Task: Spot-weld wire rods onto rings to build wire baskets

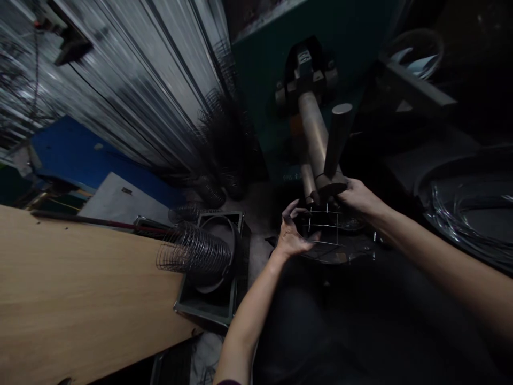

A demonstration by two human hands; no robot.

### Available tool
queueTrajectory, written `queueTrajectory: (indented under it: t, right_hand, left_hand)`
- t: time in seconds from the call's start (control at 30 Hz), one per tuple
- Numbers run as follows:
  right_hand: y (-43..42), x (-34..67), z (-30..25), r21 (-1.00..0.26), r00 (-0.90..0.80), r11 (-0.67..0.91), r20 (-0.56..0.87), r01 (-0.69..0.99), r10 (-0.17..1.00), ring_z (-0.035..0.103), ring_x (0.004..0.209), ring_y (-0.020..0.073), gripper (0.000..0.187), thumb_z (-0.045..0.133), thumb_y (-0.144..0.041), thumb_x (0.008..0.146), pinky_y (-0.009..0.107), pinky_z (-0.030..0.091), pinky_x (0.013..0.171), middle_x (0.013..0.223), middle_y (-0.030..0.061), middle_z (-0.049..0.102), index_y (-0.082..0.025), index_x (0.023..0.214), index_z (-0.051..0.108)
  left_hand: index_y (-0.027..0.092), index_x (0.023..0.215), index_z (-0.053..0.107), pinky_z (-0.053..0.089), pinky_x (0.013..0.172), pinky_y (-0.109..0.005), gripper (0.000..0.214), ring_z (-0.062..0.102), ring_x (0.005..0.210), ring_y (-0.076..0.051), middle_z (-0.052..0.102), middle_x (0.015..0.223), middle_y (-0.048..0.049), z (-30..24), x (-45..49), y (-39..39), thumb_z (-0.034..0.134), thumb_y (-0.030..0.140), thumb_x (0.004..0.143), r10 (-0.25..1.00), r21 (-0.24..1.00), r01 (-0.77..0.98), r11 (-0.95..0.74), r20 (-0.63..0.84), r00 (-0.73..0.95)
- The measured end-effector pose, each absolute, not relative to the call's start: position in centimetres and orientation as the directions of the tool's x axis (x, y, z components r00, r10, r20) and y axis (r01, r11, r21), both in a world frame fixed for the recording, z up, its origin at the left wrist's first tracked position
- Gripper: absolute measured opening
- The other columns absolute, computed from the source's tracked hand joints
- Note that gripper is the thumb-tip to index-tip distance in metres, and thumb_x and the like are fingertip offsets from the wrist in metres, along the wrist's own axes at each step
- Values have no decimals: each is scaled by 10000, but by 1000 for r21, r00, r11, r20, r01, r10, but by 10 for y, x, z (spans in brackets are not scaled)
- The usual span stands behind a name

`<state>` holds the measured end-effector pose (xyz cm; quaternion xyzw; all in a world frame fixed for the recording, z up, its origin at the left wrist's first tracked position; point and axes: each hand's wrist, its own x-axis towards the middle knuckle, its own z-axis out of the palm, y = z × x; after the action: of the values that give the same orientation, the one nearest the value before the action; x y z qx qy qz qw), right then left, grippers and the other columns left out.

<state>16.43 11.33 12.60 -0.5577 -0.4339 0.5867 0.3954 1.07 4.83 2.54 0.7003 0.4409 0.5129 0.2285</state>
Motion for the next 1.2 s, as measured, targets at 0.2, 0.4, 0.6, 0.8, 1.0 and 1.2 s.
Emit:
queueTrajectory:
  t: [0.2, 0.4, 0.6, 0.8, 1.0, 1.2]
  right_hand:
    - [116, 161, 127, -930, -32, -368, -368, 10, 929, 410, 445, 61, 281, 762, -198, 703, 162, 328, 398, 494, -42, 472, -165, 673, 484]
    - [117, 159, 126, -926, 14, -377, -377, 23, 926, 416, 431, 73, 297, 776, -144, 666, 168, 341, 388, 476, -22, 478, -168, 617, 485]
    - [123, 157, 125, -929, -1, -370, -370, -20, 929, 447, 456, 66, 304, 797, -136, 643, 142, 362, 392, 492, -29, 486, -164, 622, 495]
    - [127, 159, 114, -942, -12, -334, -334, -19, 943, 422, 436, 65, 308, 795, -207, 667, 160, 341, 381, 481, -37, 473, -168, 635, 491]
    - [133, 154, 96, -948, -77, -280, -271, -150, 960, 424, 424, 68, 201, 725, -209, 740, 173, 344, 396, 505, -33, 510, -157, 688, 538]
    - [128, 200, 104, -950, -19, -312, -313, 26, 950, 479, 469, 64, 88, 616, -193, 875, 158, 361, 405, 669, 12, 613, -129, 817, 630]
  left_hand:
    - [204, 1279, 252, 445, 978, -501, 830, 596, 1003, -254, 559, 1008, -65, 24, 10, 53, 760, 400, 653, 827, 753, 371, -543, 557, 80]
    - [205, 1295, 216, 455, 961, -486, 852, 607, 957, -235, 554, 1024, -62, 18, 7, 58, 743, 360, 644, 845, 772, 366, -519, 529, 83]
    - [219, 1298, 222, 459, 948, -499, 874, 599, 981, -248, 552, 1010, -57, 21, 5, 64, 760, 402, 634, 855, 780, 370, -505, 510, 94]
    - [215, 1257, 277, 492, 893, -478, 851, 603, 954, -247, 522, 1065, -84, 24, 1, 66, 785, 438, 612, 844, 753, 402, -522, 525, 112]
    - [228, 1159, 373, 535, 772, -387, 603, 603, 881, -184, 453, 1196, -110, 29, -2, 65, 726, 376, 693, 816, 723, 397, -565, 562, 139]
    - [258, 1346, 239, 406, 1016, -528, 943, 535, 1146, -280, 528, 1172, -89, 37, -10, 64, 804, 443, 614, 840, 680, 509, -528, 506, 195]
